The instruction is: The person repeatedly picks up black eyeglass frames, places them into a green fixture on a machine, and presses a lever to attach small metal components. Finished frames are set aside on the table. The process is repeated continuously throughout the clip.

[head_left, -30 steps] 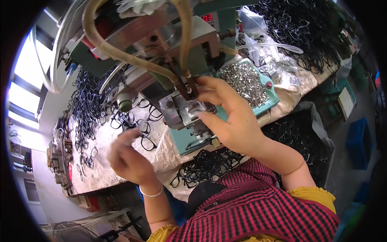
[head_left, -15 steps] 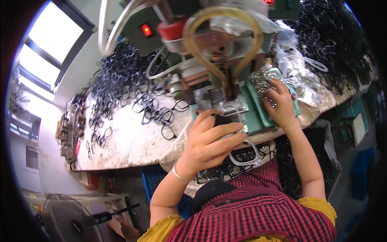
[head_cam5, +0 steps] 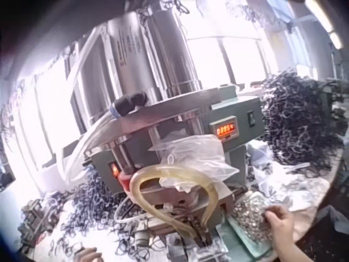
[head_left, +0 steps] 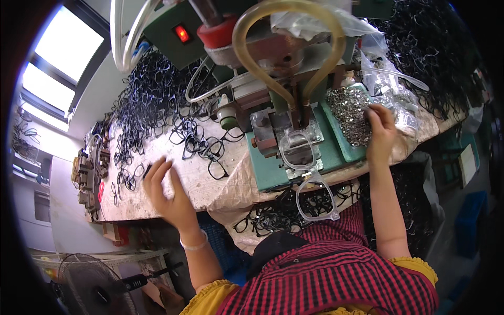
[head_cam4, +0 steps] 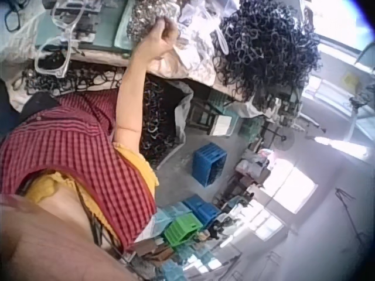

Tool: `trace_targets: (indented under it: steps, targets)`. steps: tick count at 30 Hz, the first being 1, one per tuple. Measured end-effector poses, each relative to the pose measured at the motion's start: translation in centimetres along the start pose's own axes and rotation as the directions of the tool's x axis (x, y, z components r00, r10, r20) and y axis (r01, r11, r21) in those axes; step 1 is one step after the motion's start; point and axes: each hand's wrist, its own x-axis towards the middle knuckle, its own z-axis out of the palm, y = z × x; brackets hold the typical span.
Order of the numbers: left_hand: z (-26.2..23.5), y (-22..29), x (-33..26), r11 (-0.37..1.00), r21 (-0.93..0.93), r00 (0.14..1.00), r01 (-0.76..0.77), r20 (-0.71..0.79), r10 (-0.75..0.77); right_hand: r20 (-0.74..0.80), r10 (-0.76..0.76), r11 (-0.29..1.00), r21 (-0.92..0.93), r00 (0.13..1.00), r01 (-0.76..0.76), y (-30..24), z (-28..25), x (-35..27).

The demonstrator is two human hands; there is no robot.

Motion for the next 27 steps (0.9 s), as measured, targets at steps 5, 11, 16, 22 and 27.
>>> trace_targets:
  steps: [5,11,16,22,27]
  targets:
    - [9.1,-5.8,0.3,0.906,0.393,0.923,-0.158,0.384,-0.005,0.141,-0.036,0.999,-0.028,0.989,0.041,-0.9,3.4,1.2]
    - [10.6,-9.2,-3.1,0.976,0.207,0.962,-0.067,0.272,0.009,0.161,-0.239,0.869,-0.405,0.958,0.285,-2.5,-1.4,-1.3]
    - [6.1,-8.1,-2.6,0.665,-0.453,0.800,0.594,0.421,-0.428,0.120,-0.160,0.869,-0.455,0.980,0.197,-3.5,-6.4,-3.0]
    - [5.4,-1.1,-0.1,0.615,-0.677,0.914,0.404,0.270,-0.303,0.493,-0.109,0.944,-0.221,0.863,0.245,-9.1,1.8,-2.5]
    - [7.3,0.4,-3.2,0.686,-0.620,0.923,0.381,0.298,-0.243,0.525,-0.015,1.000,0.019,0.851,0.006,-8.6,8.6,-2.8]
